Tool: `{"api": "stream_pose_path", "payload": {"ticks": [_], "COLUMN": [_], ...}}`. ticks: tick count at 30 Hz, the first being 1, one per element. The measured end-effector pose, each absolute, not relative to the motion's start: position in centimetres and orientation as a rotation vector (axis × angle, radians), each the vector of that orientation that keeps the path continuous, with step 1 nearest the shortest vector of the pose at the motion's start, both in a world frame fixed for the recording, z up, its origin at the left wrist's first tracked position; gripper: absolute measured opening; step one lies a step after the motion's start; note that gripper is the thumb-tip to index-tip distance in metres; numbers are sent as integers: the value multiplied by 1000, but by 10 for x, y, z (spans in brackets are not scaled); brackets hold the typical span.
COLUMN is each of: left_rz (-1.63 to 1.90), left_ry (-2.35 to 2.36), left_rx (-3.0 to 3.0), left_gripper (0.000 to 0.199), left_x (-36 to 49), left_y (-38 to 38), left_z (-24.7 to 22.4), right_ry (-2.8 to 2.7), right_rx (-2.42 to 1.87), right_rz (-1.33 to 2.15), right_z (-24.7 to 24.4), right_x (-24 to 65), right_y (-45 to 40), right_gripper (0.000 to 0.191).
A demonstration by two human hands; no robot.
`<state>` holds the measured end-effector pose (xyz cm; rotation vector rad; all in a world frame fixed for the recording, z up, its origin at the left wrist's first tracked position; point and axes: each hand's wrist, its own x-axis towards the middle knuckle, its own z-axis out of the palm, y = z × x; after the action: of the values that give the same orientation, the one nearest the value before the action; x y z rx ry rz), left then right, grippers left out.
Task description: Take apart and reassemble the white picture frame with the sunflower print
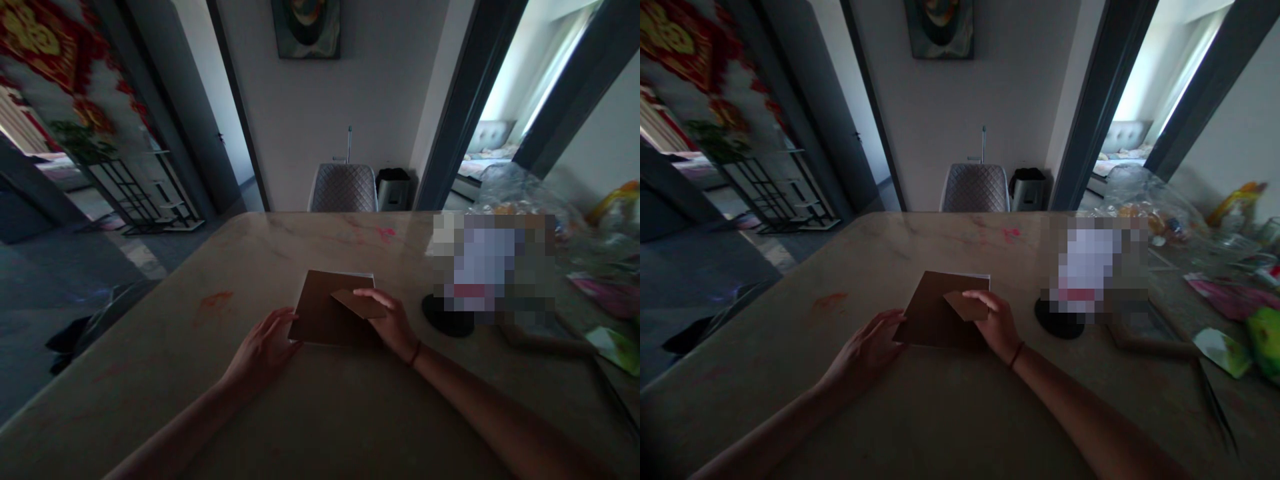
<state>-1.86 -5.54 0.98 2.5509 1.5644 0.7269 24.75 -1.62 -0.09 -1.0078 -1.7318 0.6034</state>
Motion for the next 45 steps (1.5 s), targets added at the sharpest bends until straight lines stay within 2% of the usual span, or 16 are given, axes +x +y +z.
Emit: {"api": "stream_pose_path", "payload": {"ticks": [3, 5, 13, 17, 29, 37, 45], "left_rz": [704, 683, 726, 689, 615, 559, 671], "left_ry": [1534, 1471, 1310, 1351, 1512, 1448, 1295], "left_rx": [2557, 2588, 2704, 2663, 2559, 2689, 2718], "left_gripper": [33, 30, 31, 31, 43, 30, 22], "left_x": [-19, -19, -16, -15, -14, -16, -16], "left_y": [-55, -55, -55, -57, -59, -54, -58], "left_z": [9, 10, 12, 14, 15, 9, 13], "right_ry": [-1686, -1751, -1745, -1720, -1623, -1768, -1794], "right_rx": [-1093, -1079, -1191, -1170, -1199, -1198, -1206], "right_rz": [615, 562, 434, 489, 317, 424, 505], "right_z": [-7, -12, -11, -2, 12, 13, 14], "right_x": [249, 250, 245, 242, 245, 250, 248], "right_y": [-11, -9, -11, -17, -20, -10, -10], "right_gripper": [43, 45, 41, 31, 26, 25, 25]}}
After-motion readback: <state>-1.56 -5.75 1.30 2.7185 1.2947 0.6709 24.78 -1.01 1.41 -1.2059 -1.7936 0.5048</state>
